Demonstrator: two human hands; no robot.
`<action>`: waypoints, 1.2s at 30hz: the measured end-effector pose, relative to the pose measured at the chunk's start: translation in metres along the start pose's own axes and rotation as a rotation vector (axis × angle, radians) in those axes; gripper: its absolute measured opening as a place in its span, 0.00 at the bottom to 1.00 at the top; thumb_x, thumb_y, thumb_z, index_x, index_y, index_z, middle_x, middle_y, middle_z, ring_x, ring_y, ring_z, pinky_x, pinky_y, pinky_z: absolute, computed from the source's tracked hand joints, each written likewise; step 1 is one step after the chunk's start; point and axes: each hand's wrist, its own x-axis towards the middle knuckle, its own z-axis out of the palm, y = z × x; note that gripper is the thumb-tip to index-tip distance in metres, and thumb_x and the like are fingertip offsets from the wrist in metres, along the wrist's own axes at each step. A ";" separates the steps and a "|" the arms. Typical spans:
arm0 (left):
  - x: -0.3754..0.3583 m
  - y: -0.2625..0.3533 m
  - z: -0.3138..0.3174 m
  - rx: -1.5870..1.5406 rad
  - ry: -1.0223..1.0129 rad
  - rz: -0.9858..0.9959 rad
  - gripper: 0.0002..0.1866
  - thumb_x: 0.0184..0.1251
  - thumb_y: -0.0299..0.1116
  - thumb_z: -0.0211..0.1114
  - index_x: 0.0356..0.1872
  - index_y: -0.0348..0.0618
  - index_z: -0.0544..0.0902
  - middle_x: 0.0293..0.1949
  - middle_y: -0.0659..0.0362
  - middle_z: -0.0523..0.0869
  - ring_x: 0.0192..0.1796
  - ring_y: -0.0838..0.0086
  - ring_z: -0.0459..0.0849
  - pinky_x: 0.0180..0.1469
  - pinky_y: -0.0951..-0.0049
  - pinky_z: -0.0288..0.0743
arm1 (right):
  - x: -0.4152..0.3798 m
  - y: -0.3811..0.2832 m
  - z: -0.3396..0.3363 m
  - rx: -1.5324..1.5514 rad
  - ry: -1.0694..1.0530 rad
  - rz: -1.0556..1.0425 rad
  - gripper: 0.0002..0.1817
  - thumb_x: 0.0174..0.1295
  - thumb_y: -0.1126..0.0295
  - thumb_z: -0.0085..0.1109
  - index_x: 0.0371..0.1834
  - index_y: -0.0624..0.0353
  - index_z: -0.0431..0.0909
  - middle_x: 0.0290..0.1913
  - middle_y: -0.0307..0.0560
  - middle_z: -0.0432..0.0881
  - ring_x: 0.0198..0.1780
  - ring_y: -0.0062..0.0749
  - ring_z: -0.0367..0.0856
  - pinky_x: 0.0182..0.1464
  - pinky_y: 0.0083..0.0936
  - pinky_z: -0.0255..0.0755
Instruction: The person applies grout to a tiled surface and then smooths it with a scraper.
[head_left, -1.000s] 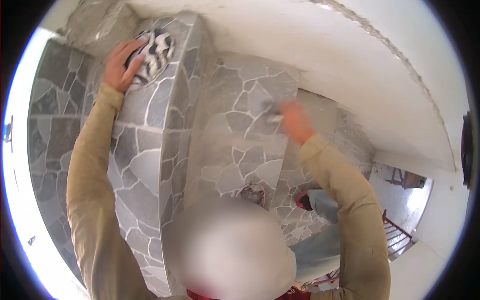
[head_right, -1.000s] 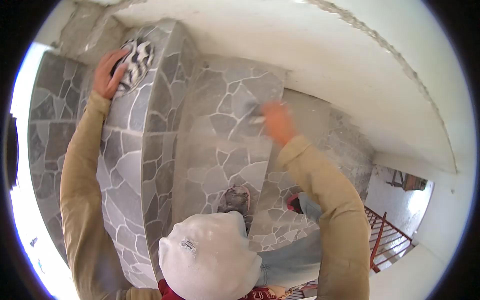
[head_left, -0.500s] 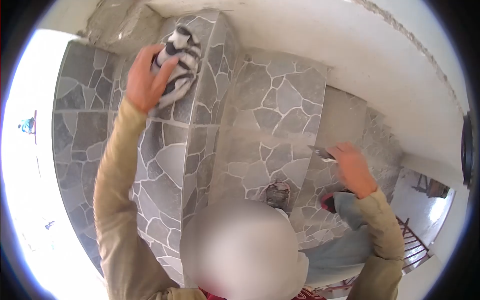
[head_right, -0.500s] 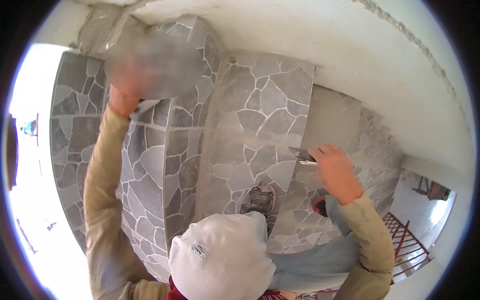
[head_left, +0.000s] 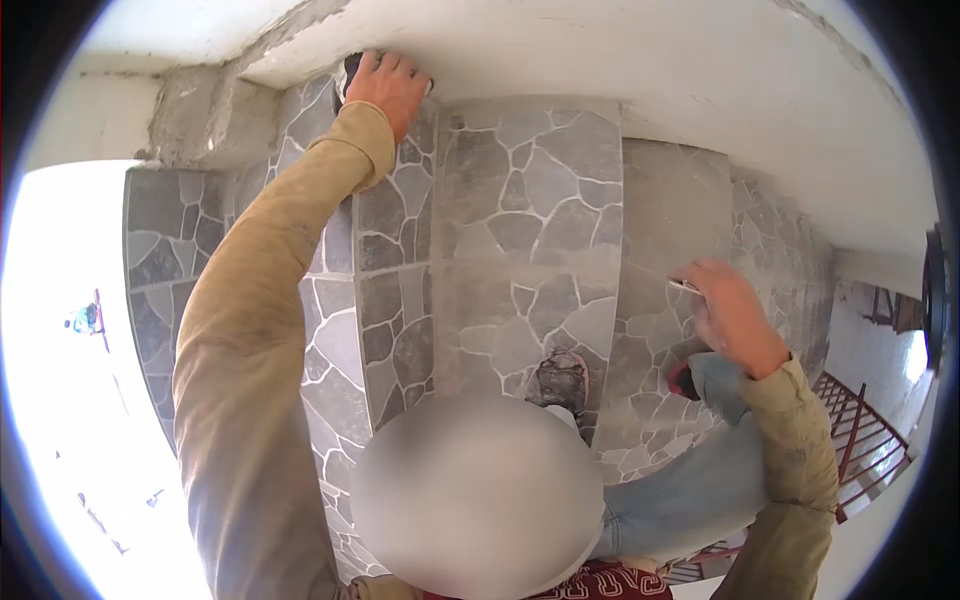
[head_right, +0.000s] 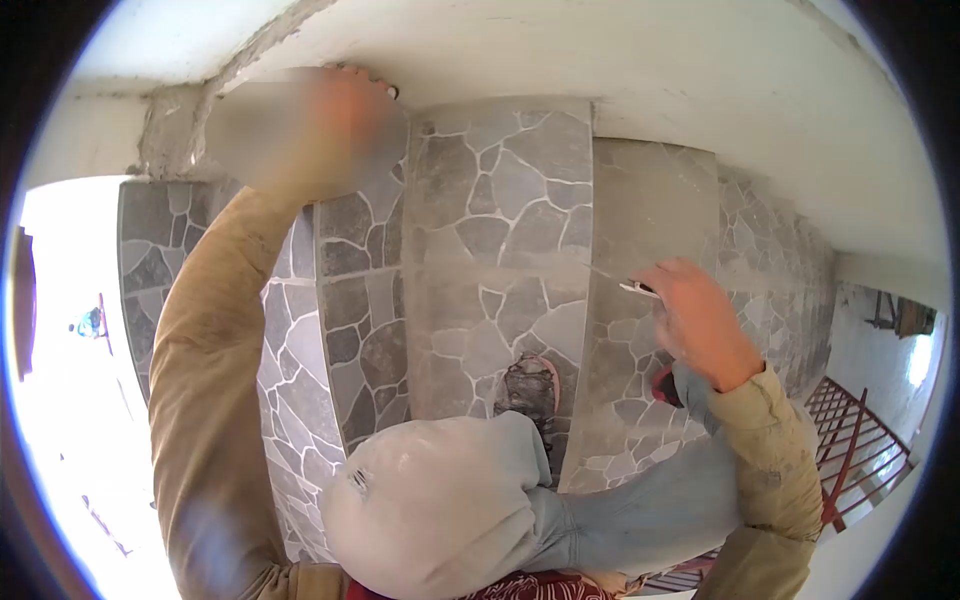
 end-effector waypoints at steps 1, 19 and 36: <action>-0.001 0.008 0.006 0.136 0.004 0.020 0.19 0.65 0.36 0.63 0.58 0.53 0.84 0.62 0.55 0.83 0.71 0.58 0.74 0.75 0.47 0.58 | -0.002 0.003 -0.002 -0.014 -0.010 0.006 0.21 0.48 0.83 0.57 0.49 0.63 0.81 0.41 0.57 0.78 0.48 0.58 0.76 0.50 0.45 0.73; 0.021 0.041 0.047 0.083 -0.565 0.213 0.22 0.70 0.36 0.57 0.65 0.54 0.81 0.73 0.48 0.72 0.79 0.56 0.62 0.81 0.45 0.50 | -0.024 0.023 -0.012 0.094 0.195 -0.019 0.16 0.56 0.81 0.57 0.48 0.65 0.81 0.39 0.59 0.81 0.46 0.59 0.79 0.49 0.46 0.75; 0.033 0.061 0.078 0.161 -0.608 0.279 0.30 0.68 0.35 0.61 0.72 0.49 0.74 0.79 0.52 0.65 0.82 0.58 0.58 0.81 0.46 0.52 | -0.039 0.017 -0.037 0.121 0.214 -0.068 0.16 0.53 0.79 0.56 0.46 0.65 0.80 0.41 0.60 0.81 0.46 0.60 0.79 0.50 0.45 0.74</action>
